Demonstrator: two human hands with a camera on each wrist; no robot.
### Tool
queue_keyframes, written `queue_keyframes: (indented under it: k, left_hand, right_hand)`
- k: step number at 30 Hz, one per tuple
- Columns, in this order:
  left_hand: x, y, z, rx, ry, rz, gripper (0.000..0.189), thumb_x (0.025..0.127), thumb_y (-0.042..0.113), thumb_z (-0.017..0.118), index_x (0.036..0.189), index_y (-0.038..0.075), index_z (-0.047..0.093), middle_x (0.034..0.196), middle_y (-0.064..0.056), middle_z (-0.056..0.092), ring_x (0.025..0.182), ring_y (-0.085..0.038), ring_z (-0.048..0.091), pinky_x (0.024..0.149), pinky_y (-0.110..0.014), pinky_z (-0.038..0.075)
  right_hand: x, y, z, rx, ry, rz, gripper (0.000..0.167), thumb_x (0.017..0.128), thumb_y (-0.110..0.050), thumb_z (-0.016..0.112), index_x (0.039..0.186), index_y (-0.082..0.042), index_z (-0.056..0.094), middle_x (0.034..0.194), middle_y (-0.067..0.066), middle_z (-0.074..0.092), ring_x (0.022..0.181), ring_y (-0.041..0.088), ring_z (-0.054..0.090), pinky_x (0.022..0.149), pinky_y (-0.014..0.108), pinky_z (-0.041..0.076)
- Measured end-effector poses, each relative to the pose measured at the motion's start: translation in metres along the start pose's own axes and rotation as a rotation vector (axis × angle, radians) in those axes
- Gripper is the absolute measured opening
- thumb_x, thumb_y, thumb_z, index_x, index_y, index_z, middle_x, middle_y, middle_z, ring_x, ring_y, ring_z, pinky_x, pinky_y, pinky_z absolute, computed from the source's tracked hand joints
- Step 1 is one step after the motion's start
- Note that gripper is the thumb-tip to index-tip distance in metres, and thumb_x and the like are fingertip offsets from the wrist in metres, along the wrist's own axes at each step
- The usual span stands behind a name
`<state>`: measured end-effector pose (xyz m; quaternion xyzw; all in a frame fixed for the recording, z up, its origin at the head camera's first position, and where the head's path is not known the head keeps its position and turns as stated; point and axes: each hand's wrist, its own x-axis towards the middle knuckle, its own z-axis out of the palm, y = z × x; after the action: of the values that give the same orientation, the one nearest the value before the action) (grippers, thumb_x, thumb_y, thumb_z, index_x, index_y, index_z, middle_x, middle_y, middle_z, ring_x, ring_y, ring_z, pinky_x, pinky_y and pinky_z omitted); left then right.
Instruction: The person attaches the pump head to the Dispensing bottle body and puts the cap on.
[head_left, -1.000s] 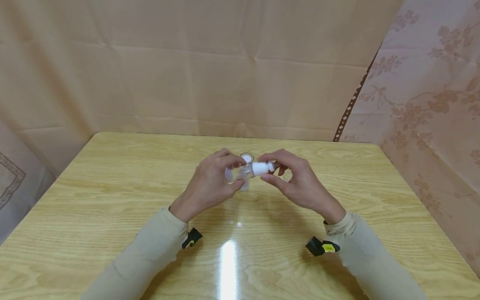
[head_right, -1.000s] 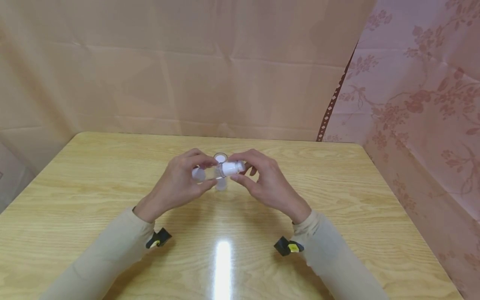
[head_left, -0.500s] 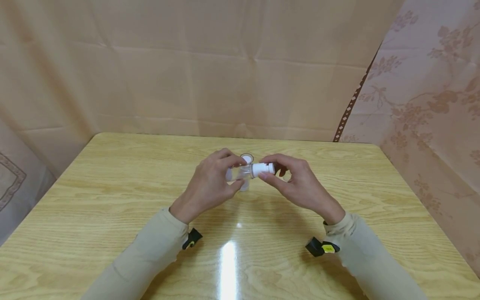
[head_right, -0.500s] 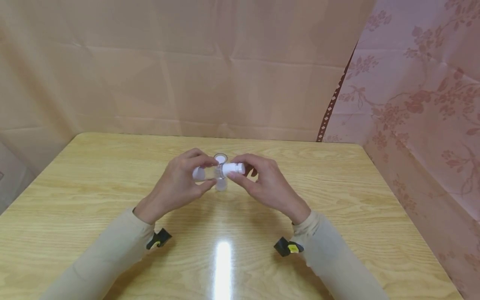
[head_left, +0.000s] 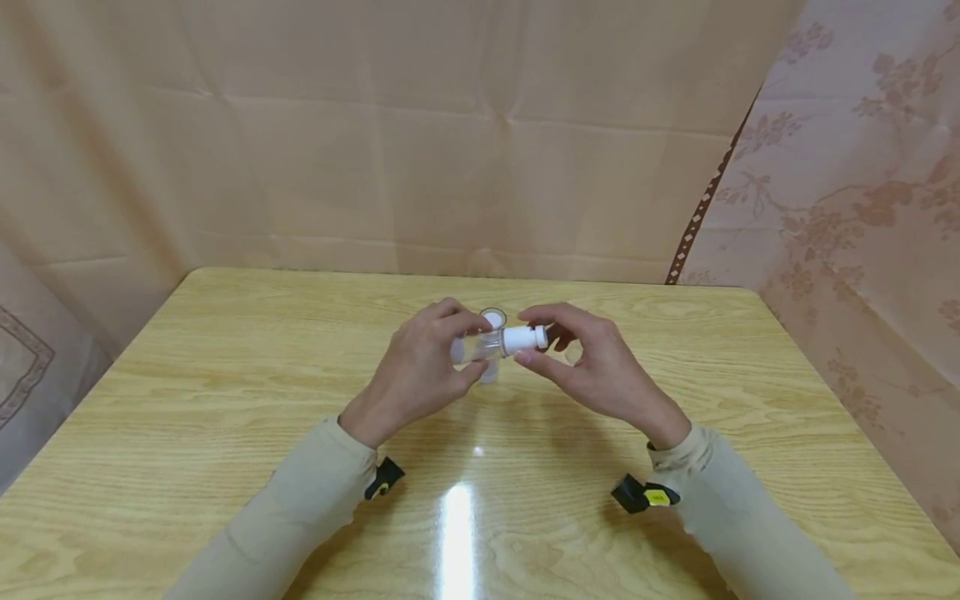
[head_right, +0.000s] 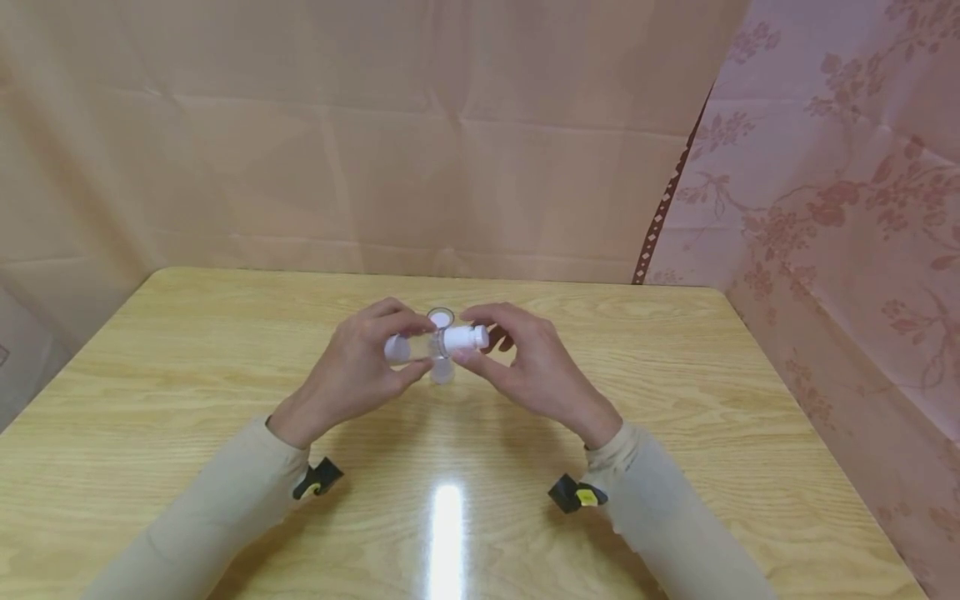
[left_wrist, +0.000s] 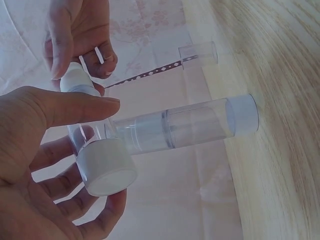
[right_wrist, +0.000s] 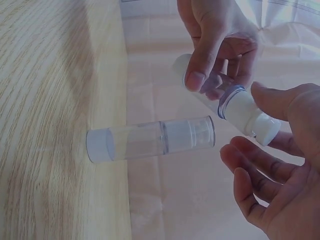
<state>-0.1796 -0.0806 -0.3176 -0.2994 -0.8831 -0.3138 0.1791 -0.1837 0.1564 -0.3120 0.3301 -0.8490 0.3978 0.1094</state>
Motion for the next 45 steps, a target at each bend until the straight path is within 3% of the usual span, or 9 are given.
queue_keyframes:
  k: [12, 19, 35, 39, 45]
  left_hand:
    - [-0.0006, -0.0012, 0.0012, -0.024, -0.004, -0.018, 0.032, 0.077, 0.008, 0.088, 0.106, 0.004, 0.075, 0.101, -0.008, 0.067, 0.083, -0.02, 0.059, 0.067, -0.034, 0.052]
    - [-0.0009, -0.0001, 0.0013, -0.027, -0.007, -0.02, 0.033, 0.078, 0.008, 0.088, 0.107, 0.004, 0.075, 0.103, -0.007, 0.067, 0.085, -0.02, 0.06, 0.069, -0.034, 0.053]
    - [-0.0009, 0.0004, 0.002, 0.044, 0.029, 0.039, 0.033, 0.076, 0.007, 0.089, 0.106, 0.005, 0.075, 0.103, -0.006, 0.067, 0.088, -0.022, 0.061, 0.068, -0.035, 0.053]
    - [-0.0009, 0.0002, 0.002, 0.049, 0.03, 0.04, 0.033, 0.076, 0.006, 0.089, 0.106, 0.005, 0.075, 0.103, -0.005, 0.067, 0.088, -0.022, 0.061, 0.069, -0.036, 0.053]
    - [-0.0007, 0.0, 0.0017, 0.036, 0.021, 0.024, 0.033, 0.076, 0.006, 0.088, 0.106, 0.005, 0.075, 0.103, -0.005, 0.067, 0.087, -0.021, 0.06, 0.068, -0.035, 0.053]
  right_hand:
    - [-0.0007, 0.002, 0.0005, -0.001, 0.001, -0.066, 0.037, 0.089, -0.006, 0.078, 0.124, -0.009, 0.067, 0.112, 0.001, 0.069, 0.088, 0.014, 0.061, 0.076, 0.03, 0.054]
    - [-0.0008, 0.0024, 0.001, 0.003, -0.005, -0.078, 0.034, 0.09, -0.003, 0.076, 0.122, -0.008, 0.068, 0.109, 0.001, 0.069, 0.087, 0.014, 0.061, 0.075, 0.039, 0.056]
    - [-0.0001, -0.0015, 0.0024, 0.007, -0.042, 0.049, 0.02, 0.097, -0.017, 0.071, 0.116, -0.01, 0.072, 0.095, -0.004, 0.069, 0.083, 0.014, 0.058, 0.077, 0.04, 0.054]
    - [0.0002, -0.0022, 0.0024, -0.002, -0.042, 0.062, 0.019, 0.097, -0.018, 0.071, 0.114, -0.009, 0.072, 0.095, -0.004, 0.069, 0.083, 0.015, 0.058, 0.078, 0.043, 0.054]
    - [-0.0005, -0.003, 0.0017, -0.011, -0.054, 0.077, 0.022, 0.098, -0.02, 0.07, 0.117, -0.01, 0.072, 0.096, -0.004, 0.069, 0.084, 0.014, 0.059, 0.077, 0.038, 0.054]
